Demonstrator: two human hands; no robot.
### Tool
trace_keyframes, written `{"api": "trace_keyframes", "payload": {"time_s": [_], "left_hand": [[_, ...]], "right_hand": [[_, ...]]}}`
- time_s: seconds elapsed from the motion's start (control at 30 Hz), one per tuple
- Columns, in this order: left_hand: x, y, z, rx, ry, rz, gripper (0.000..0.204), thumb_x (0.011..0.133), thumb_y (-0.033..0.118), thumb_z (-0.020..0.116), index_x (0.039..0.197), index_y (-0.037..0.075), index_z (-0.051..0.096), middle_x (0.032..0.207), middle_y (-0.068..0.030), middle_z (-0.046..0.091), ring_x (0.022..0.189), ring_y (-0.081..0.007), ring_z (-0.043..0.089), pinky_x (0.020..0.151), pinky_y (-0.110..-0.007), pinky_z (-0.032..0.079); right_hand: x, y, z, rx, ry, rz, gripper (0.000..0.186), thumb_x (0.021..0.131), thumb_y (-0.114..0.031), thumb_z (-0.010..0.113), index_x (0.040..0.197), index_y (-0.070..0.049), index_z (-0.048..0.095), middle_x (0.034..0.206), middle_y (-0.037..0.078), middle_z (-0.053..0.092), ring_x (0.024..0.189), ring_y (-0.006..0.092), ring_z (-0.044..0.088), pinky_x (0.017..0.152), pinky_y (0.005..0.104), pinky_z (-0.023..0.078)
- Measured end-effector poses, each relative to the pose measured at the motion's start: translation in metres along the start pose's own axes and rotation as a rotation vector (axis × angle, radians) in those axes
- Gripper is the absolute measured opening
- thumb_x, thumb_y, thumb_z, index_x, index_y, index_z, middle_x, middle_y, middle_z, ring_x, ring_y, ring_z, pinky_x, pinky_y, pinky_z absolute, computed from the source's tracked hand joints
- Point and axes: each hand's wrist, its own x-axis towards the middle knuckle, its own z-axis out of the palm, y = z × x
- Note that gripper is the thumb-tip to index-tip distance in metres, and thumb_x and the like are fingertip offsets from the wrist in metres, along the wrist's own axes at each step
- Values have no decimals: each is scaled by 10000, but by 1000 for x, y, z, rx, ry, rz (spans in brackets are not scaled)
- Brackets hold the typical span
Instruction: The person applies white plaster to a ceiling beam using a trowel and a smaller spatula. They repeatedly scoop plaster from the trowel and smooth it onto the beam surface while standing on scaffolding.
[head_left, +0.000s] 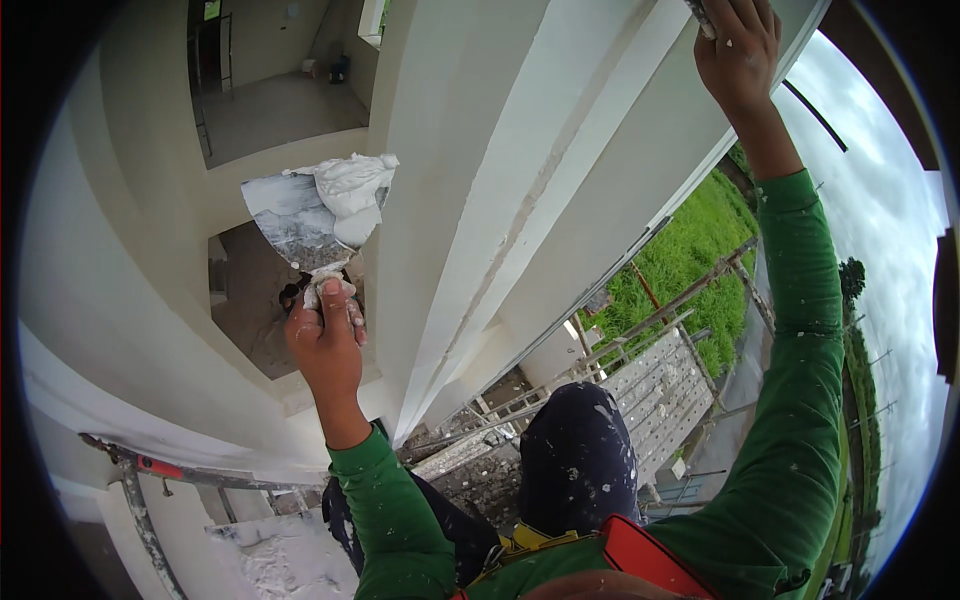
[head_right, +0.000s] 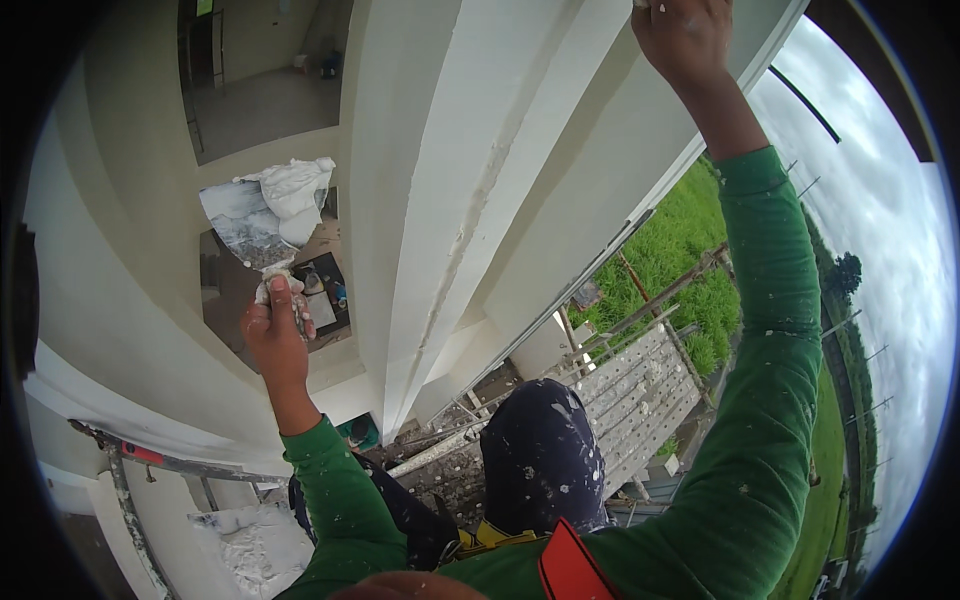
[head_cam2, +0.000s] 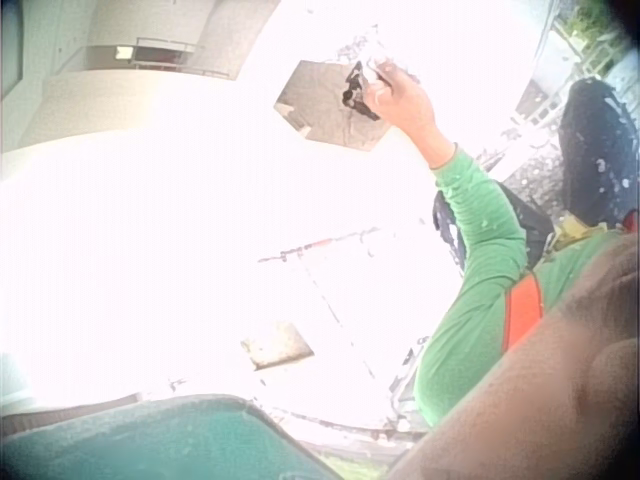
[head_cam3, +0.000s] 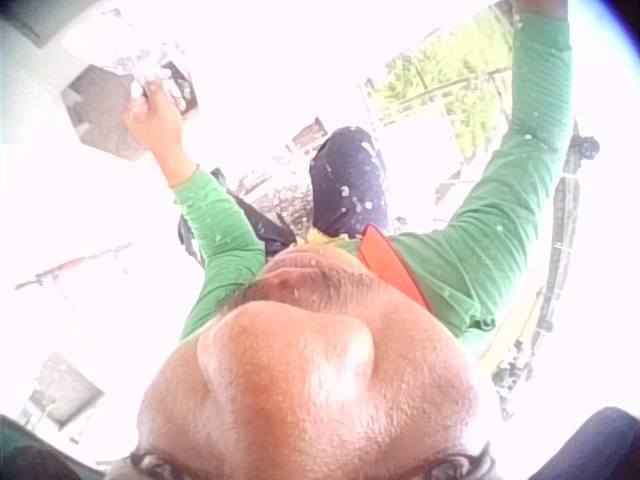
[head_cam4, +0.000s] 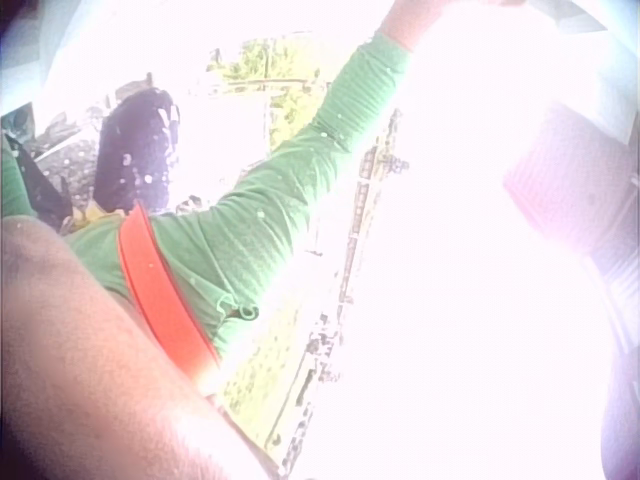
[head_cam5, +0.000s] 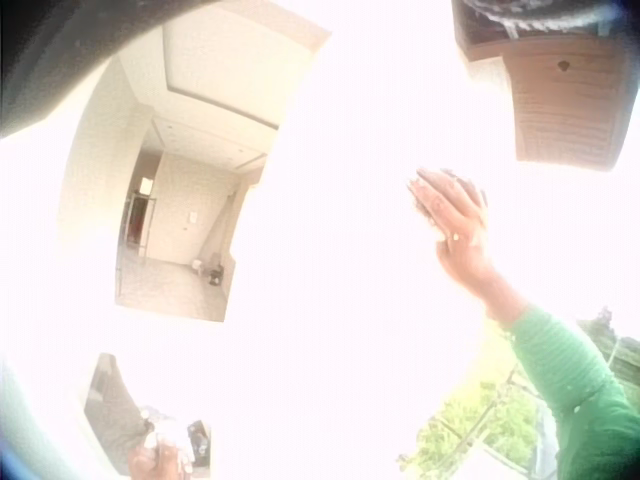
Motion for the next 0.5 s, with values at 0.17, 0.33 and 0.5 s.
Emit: {"api": "trace_keyframes", "payload": {"time_s": [0.17, 0.33, 0.5], "left_hand": [[-2, 4, -6, 7, 1, -2, 374, 991, 335, 574, 840, -5, 612, 598, -14, 528, 487, -85, 490, 413, -238, 370], [-7, 3, 2, 24, -34, 15, 353, 991, 306, 581, 832, -7, 618, 581, -14, 527, 472, -84, 485, 412, -242, 364], [-6, 5, 7, 27, -36, -14, 344, 994, 293, 577, 836, -10, 620, 579, -12, 527, 471, -77, 478, 425, -236, 368]], "right_hand": [[36, -70, 8, 120, -62, 542, 530, 765, 171, 442, 1239, 12, 620, 1241, 174, 628, 1209, 357, 540, 1060, 445, 384], [2, -136, 13, 140, -172, 532, 473, 822, 111, 479, 1261, -14, 604, 1257, 233, 596, 1226, 369, 533, 1060, 566, 354], [-26, -187, -8, 136, -247, 426, 539, 716, -71, 684, 1230, -233, 680, 1223, -40, 652, 1129, 192, 585, 950, 364, 417]]}}
